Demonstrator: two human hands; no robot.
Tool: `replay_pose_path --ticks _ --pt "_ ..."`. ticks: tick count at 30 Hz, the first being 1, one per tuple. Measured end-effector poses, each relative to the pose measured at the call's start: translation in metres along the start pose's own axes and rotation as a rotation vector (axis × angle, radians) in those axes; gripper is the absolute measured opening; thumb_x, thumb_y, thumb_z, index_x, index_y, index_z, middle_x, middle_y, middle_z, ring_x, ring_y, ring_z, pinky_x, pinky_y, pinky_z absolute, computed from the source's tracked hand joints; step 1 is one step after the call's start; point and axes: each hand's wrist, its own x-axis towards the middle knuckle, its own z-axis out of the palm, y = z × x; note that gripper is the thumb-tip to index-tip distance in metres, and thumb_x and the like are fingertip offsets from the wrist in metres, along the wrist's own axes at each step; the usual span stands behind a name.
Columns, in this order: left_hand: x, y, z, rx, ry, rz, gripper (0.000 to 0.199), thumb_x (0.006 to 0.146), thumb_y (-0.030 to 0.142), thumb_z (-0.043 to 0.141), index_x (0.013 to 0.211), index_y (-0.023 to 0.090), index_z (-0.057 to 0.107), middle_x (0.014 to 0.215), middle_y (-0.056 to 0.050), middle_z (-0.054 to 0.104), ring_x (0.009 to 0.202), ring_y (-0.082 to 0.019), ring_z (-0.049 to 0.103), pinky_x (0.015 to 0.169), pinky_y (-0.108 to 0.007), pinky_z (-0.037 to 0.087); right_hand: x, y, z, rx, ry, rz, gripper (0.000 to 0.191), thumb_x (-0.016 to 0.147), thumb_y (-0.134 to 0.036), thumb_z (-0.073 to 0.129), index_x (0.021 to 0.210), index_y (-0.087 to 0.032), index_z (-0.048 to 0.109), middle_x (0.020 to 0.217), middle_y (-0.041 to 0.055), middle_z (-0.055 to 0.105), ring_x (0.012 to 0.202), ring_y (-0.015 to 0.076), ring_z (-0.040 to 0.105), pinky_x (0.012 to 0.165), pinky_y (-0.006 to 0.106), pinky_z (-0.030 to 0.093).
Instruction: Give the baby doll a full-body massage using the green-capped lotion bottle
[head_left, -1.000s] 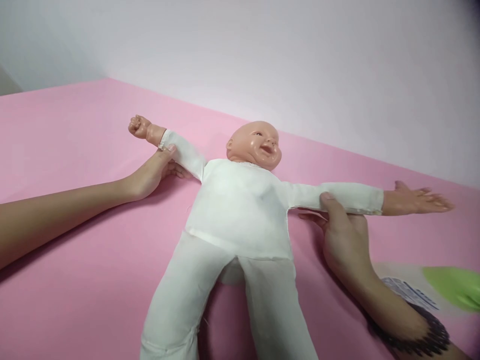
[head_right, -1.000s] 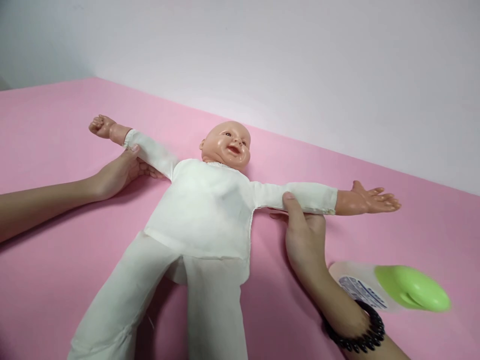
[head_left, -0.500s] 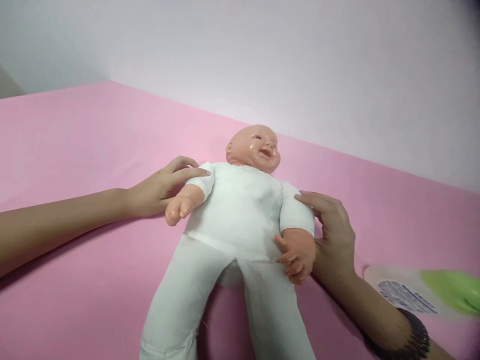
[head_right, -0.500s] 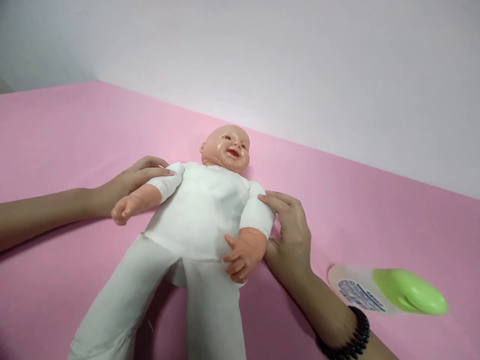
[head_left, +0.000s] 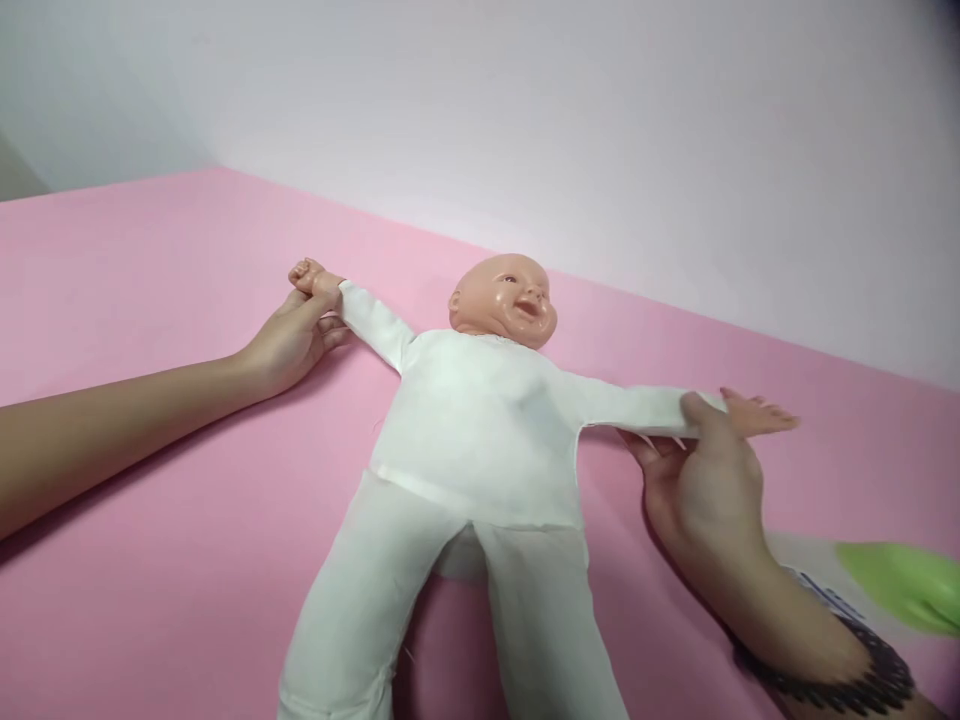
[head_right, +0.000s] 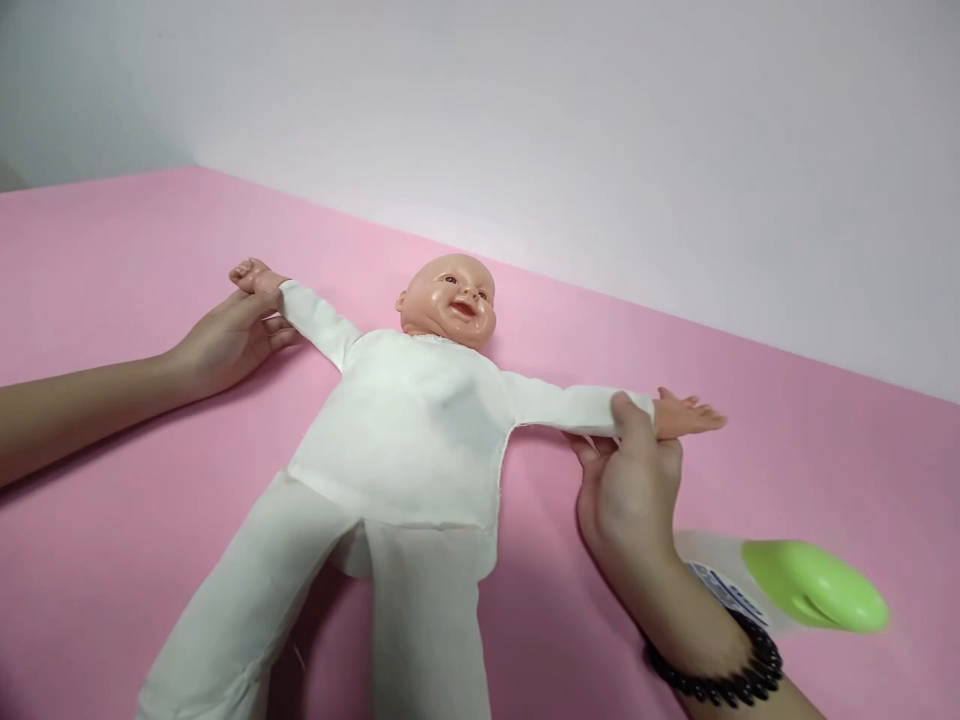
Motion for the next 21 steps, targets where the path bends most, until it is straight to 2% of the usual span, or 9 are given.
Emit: replay_pose_path --ticks 2,3,6,8,11,14,18,21 --pt "0.003 0.001 -0.002 -0.028 0.020 0.017 0.026 0.088 0.034 0.070 0.088 0.025 0.046 0.090 0.003 0.058 0.092 -0.014 0.063 0.095 -0.031 0.053 0.006 -0.003 0.002 0.234 0.140 0.176 0.045 0.068 -0.026 0.072 0.098 -0.024 0.038 0.105 0.0015 0.048 0.098 0.0106 0.057 0.090 0.024 0.061" --pt "0.004 0.001 -0.003 -0.036 0.035 0.030 0.026 0.089 0.034 0.069 0.083 0.024 0.045 0.086 0.003 0.056 0.091 -0.014 0.062 0.098 -0.032 0.053 0.008 -0.004 0.002 0.305 0.190 0.210 0.045 0.065 -0.023 0.071 0.093 -0.023 0.036 0.104 0.0007 0.046 0.095 0.0084 0.054 0.092 0.021 0.060" --pt "0.008 0.000 -0.010 -0.055 0.101 0.025 0.027 0.094 0.030 0.060 0.071 0.022 0.048 0.080 0.001 0.052 0.084 -0.013 0.057 0.104 -0.031 0.053 0.011 -0.007 0.002 0.348 0.265 0.218 0.037 0.068 -0.019 0.065 0.090 -0.022 0.034 0.105 0.0002 0.043 0.086 0.0055 0.046 0.093 0.021 0.059" --pt "0.010 -0.002 -0.014 -0.075 0.133 -0.001 0.028 0.094 0.024 0.056 0.066 0.020 0.050 0.079 0.000 0.051 0.081 -0.012 0.054 0.104 -0.031 0.054 0.012 -0.010 0.002 0.353 0.308 0.255 0.031 0.069 -0.015 0.058 0.089 -0.021 0.035 0.105 0.0001 0.045 0.079 0.0042 0.042 0.089 0.016 0.057" --pt "0.013 -0.002 -0.015 -0.122 0.165 -0.016 0.027 0.090 0.015 0.054 0.064 0.019 0.050 0.075 0.000 0.047 0.075 -0.010 0.050 0.095 -0.027 0.055 0.011 -0.012 0.004 0.362 0.310 0.279 0.029 0.065 -0.010 0.054 0.087 -0.020 0.037 0.103 0.0007 0.049 0.076 0.0037 0.045 0.081 0.012 0.056" --pt "0.014 0.000 -0.012 -0.146 0.185 -0.027 0.025 0.091 0.016 0.052 0.066 0.018 0.052 0.074 0.000 0.049 0.075 -0.010 0.052 0.085 -0.023 0.054 0.009 -0.013 0.008 0.390 0.302 0.227 0.026 0.065 -0.011 0.051 0.088 -0.018 0.042 0.099 0.0010 0.049 0.077 0.0043 0.051 0.071 0.013 0.056" --pt "0.013 0.002 -0.009 -0.140 0.193 -0.082 0.016 0.091 0.021 0.055 0.076 0.018 0.059 0.083 -0.003 0.061 0.086 -0.014 0.061 0.088 -0.028 0.055 0.006 -0.012 0.011 0.409 0.319 0.243 0.018 0.072 -0.012 0.048 0.088 -0.018 0.043 0.092 -0.0009 0.049 0.066 0.0038 0.046 0.056 0.014 0.051" --pt "0.013 0.002 -0.009 -0.101 0.172 -0.105 0.016 0.089 0.024 0.057 0.073 0.021 0.056 0.083 -0.005 0.063 0.089 -0.019 0.063 0.089 -0.033 0.056 0.005 -0.012 0.010 0.396 0.330 0.279 0.006 0.083 -0.015 0.047 0.085 -0.018 0.043 0.087 -0.0010 0.047 0.063 0.0032 0.044 0.054 0.014 0.050"
